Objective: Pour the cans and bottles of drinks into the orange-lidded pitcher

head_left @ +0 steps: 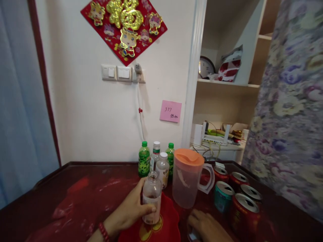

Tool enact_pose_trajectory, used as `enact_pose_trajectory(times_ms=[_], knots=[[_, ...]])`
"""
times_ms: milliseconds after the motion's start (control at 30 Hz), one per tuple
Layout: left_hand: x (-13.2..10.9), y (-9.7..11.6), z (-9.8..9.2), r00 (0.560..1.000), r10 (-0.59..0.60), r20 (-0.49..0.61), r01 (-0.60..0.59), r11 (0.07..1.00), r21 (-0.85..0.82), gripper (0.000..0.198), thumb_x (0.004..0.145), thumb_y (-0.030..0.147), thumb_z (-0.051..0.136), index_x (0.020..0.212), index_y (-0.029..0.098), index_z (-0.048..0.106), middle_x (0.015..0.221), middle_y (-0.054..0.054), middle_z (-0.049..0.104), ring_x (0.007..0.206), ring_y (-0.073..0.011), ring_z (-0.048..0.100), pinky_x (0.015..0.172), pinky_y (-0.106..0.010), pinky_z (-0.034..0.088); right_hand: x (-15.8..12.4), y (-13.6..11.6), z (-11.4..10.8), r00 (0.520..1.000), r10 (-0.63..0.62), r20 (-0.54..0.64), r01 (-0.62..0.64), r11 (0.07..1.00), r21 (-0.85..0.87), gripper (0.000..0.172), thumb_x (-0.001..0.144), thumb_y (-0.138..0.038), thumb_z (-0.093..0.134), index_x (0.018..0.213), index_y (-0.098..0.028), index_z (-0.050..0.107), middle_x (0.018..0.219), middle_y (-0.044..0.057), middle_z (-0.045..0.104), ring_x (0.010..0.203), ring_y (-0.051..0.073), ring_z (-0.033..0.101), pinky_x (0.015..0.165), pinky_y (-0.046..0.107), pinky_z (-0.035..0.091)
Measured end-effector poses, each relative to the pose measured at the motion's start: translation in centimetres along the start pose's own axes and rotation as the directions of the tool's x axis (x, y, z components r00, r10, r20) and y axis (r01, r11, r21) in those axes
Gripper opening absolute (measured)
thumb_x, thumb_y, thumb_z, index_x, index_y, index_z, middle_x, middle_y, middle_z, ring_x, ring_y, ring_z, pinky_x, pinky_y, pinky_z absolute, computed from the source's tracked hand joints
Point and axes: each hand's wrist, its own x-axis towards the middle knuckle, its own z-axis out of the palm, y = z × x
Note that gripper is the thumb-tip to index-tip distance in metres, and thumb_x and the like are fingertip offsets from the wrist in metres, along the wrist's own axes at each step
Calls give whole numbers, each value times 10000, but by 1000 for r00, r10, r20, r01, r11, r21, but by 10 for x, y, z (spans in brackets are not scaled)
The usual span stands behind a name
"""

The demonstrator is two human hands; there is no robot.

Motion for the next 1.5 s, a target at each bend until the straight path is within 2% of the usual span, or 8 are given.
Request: enact_pose_trajectory(times_ms=[100, 200, 267, 367, 467, 633, 867, 1500], knots=[[-1, 1, 1, 1000, 0, 2, 1, 999, -39, 724, 649, 253, 778, 1307, 187, 482, 1234, -81, 634, 1176, -317, 556, 1090, -451, 377, 1, 1, -9, 999, -30, -27, 30, 1000, 0, 275, 733, -67, 640, 943, -243, 663, 1051, 74, 678, 948, 273, 658, 827, 332, 491], [-2, 0, 1, 1000, -4, -1, 4, 999, -51, 723, 641, 213, 780, 1299, 194, 483, 1207, -65, 634, 1170, -304, 556, 1081, -439, 385, 0, -11, -40, 963, -163, -214, 186, 978, 95, 278, 732, -92, 593, 965, -245, 591, 994, 34, 641, 863, 213, 628, 769, 276, 470], [-2, -3, 1, 1000, 18, -8, -19, 998, -62, 753, 624, 200, 802, 1305, 191, 482, 1237, -69, 621, 1195, -309, 545, 1069, -432, 399, 4, -27, -69, 858, -283, -429, 388, 904, 179, 181, 835, -160, 528, 992, -243, 562, 973, 17, 609, 847, 195, 593, 739, 268, 454], [-3, -9, 1, 998, 58, -21, -59, 995, -74, 783, 611, 202, 833, 1315, 183, 490, 1249, -76, 620, 1185, -312, 549, 1035, -425, 428, 21, -55, -102, 719, -395, -572, 578, 797, 176, 170, 929, -198, 498, 1078, -250, 560, 1083, 14, 595, 981, 180, 572, 842, 268, 438], [-5, -11, 1, 998, 51, -40, -53, 998, -45, 759, 602, 177, 831, 1291, 188, 514, 1206, -61, 633, 1122, -295, 571, 970, -406, 467, 46, -77, -112, 666, -453, -593, 646, 747, 155, 161, 956, -205, 523, 1098, -238, 592, 1122, 32, 594, 1049, 189, 567, 913, 297, 429], [-6, -11, 2, 997, 26, -70, -28, 999, -23, 753, 559, 148, 842, 1243, 190, 530, 1220, -59, 637, 1144, -298, 575, 994, -418, 461, 76, -90, -105, 684, -516, -515, 668, 727, 160, 169, 958, -186, 519, 1061, -224, 647, 1103, 37, 610, 1027, 188, 586, 892, 308, 455], [-7, -13, 2, 995, 3, -96, 0, 1000, 30, 807, 536, 146, 879, 1265, 190, 537, 1246, -77, 635, 1164, -317, 577, 1006, -435, 462, 79, -86, -99, 711, -521, -473, 652, 740, 165, 174, 979, -228, 549, 1090, -233, 683, 1123, 50, 621, 1038, 216, 589, 886, 336, 469], [-9, -8, 4, 997, 17, -79, -17, 1000, 6, 726, 572, 116, 819, 1236, 187, 535, 1200, -71, 629, 1130, -307, 578, 1001, -451, 463, 76, -91, -74, 641, -466, -610, 635, 768, 79, 206, 985, -227, 527, 1068, -235, 715, 1055, 85, 630, 977, 252, 596, 833, 371, 480]])
